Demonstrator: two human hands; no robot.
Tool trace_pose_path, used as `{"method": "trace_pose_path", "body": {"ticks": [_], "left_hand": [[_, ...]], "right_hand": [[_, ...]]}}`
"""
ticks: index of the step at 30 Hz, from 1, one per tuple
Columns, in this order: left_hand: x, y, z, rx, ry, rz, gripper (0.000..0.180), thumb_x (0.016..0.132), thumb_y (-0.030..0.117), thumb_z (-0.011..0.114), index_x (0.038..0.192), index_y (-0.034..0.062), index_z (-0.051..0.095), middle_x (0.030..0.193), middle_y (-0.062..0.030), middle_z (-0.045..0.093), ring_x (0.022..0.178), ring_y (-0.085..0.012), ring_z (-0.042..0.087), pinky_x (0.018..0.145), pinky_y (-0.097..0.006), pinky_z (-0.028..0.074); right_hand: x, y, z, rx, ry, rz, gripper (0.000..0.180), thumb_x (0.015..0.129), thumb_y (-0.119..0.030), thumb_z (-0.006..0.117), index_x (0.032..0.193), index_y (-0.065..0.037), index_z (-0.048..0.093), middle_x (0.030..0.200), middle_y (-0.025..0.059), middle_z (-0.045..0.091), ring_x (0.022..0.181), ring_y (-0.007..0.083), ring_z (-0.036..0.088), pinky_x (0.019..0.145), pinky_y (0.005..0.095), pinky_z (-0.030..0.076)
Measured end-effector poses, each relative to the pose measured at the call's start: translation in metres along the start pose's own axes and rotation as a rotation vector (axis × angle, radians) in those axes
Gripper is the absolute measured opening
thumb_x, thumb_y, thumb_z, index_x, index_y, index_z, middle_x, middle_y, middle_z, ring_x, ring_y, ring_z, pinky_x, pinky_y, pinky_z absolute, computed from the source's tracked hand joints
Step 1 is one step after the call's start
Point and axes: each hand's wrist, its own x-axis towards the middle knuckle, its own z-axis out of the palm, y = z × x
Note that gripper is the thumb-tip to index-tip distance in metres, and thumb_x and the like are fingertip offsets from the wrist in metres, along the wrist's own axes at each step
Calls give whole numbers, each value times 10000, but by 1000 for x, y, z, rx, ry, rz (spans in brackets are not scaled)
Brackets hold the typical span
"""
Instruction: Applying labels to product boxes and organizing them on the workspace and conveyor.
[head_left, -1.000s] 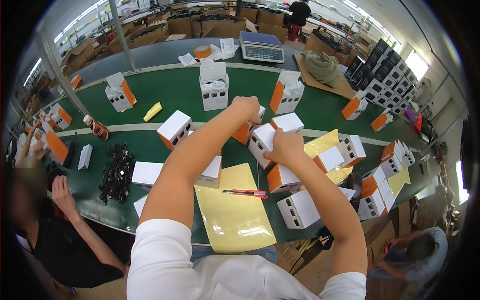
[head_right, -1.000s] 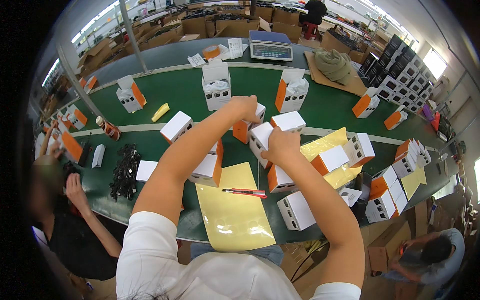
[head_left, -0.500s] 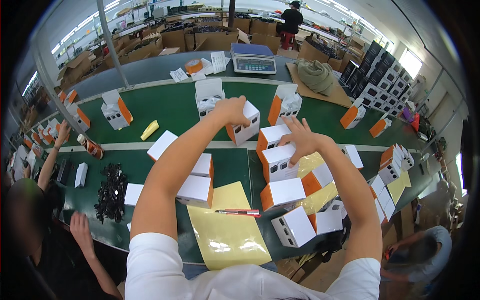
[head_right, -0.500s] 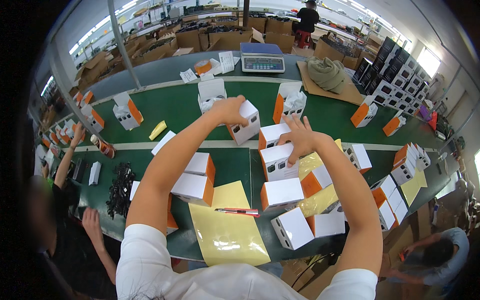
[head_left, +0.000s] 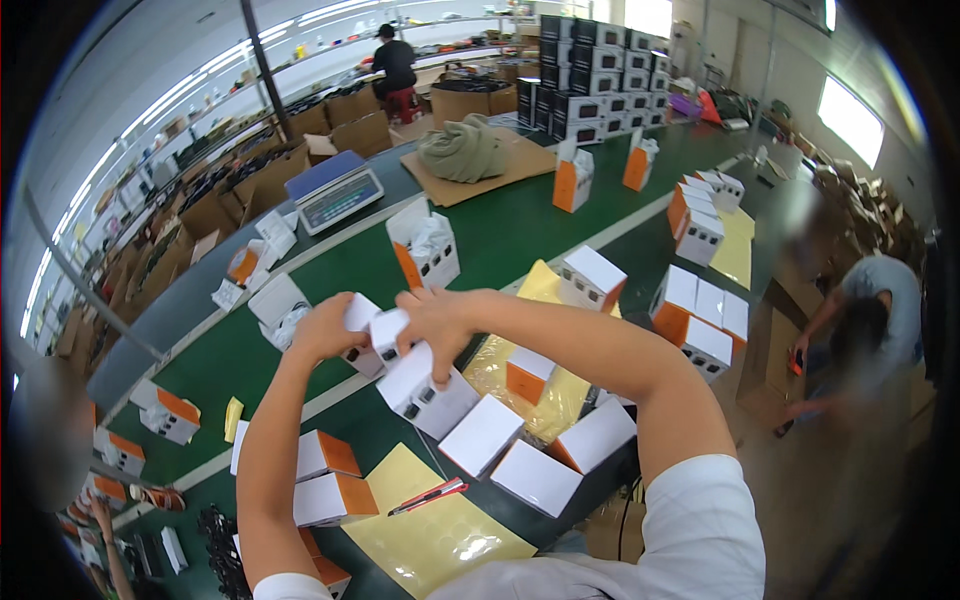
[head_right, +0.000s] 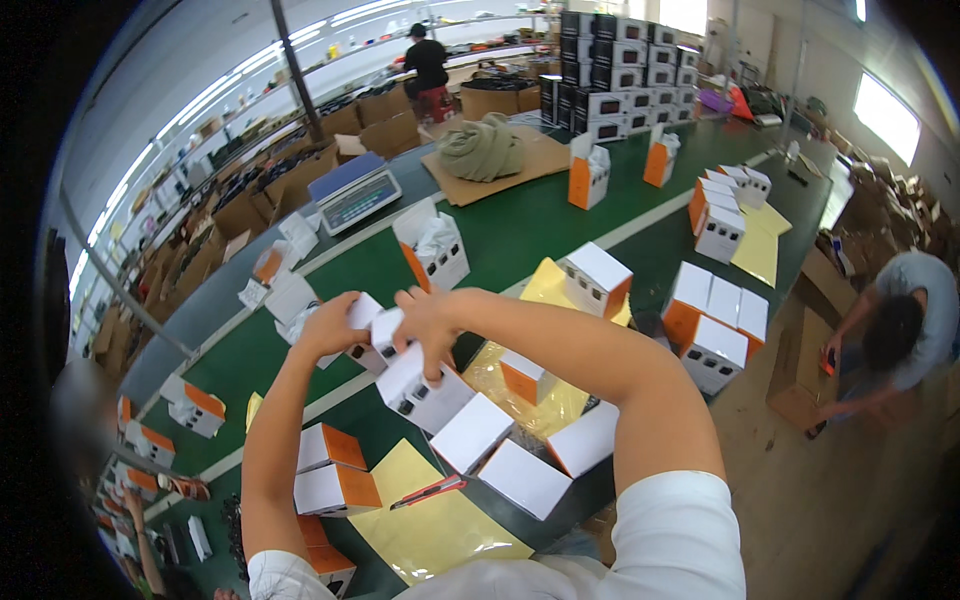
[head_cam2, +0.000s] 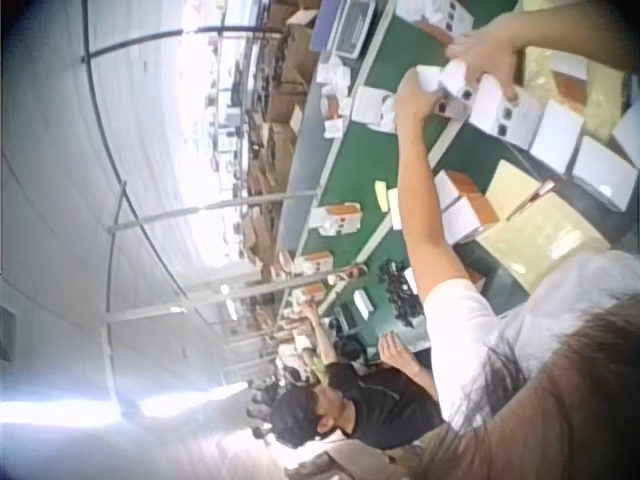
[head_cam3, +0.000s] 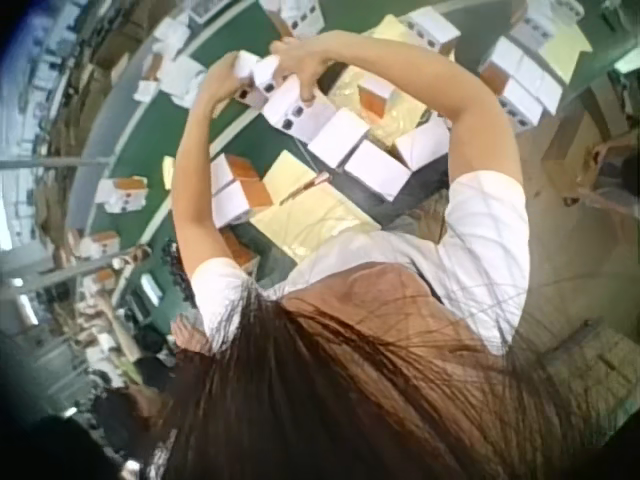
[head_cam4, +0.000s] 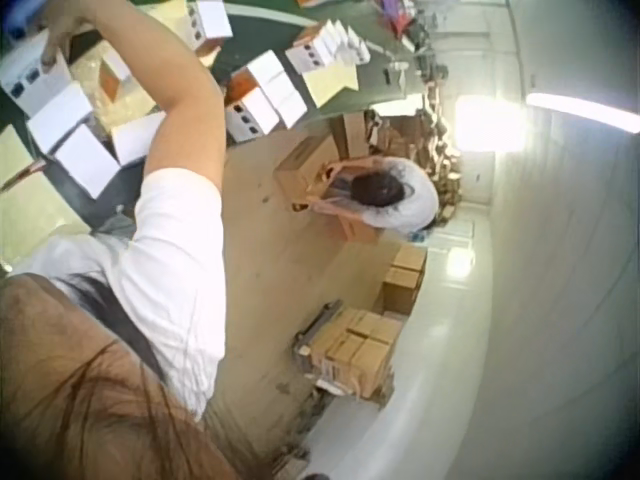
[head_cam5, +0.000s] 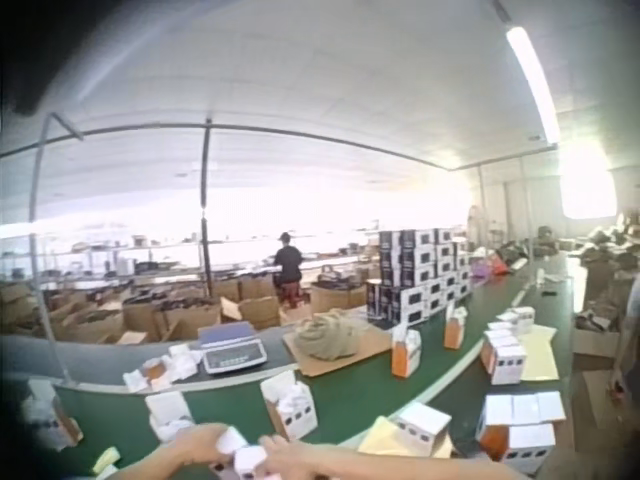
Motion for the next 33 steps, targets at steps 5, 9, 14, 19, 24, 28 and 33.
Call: {"method": "trace_pose_path", "body": {"ticks": [5,9,14,19,24,28,33], "left_hand": [[-7,15,-46,-66,267,-56,904,658,379,844,1445,82,511,1366,-185,622,1233,-339,619,1028,-412,498],[0,71,-98,-53,447,19,859,691,357,848,1428,115,481,1257,-208,667,1130,-375,668,946,-428,521],[48,170,-113,-132,572,342,802,729,365,830,1396,109,464,1235,-227,668,1108,-383,674,929,-428,522],[123,306,-64,-135,589,577,776,762,339,815,1404,109,445,1259,-186,658,1134,-368,659,944,-458,528],[157,413,6,12,395,567,722,770,295,795,1374,116,443,1262,-176,638,1170,-381,625,951,-483,528],[184,456,80,164,268,677,652,760,257,789,1298,100,455,1242,-173,631,1151,-378,638,924,-512,545],[195,468,117,222,-128,776,748,794,226,775,1437,85,420,1376,-170,576,1273,-367,566,1024,-495,494]], "right_hand": [[-69,11,-74,-147,322,147,746,526,-541,883,1169,-199,720,1281,231,465,1257,420,434,1034,440,391],[-206,24,-130,-175,525,341,746,568,-536,875,1199,-177,705,1299,234,455,1265,415,434,1045,425,413],[-382,46,-126,-325,744,784,754,569,-488,879,1235,-192,684,1273,213,452,1259,418,430,1064,462,405],[-501,101,-57,-393,747,1421,732,564,-469,874,1221,-204,686,1274,229,444,1268,457,422,1072,488,405],[-524,141,27,-248,705,1740,791,527,-460,884,1251,-210,685,1414,263,368,1360,486,345,1135,514,364],[-525,180,109,-93,647,1797,809,508,-477,900,1243,-212,690,1470,280,325,1413,507,277,1157,559,316],[-517,197,123,316,383,1560,873,672,-621,814,1374,-128,652,1441,290,447,1343,423,438,1092,456,400]]}}
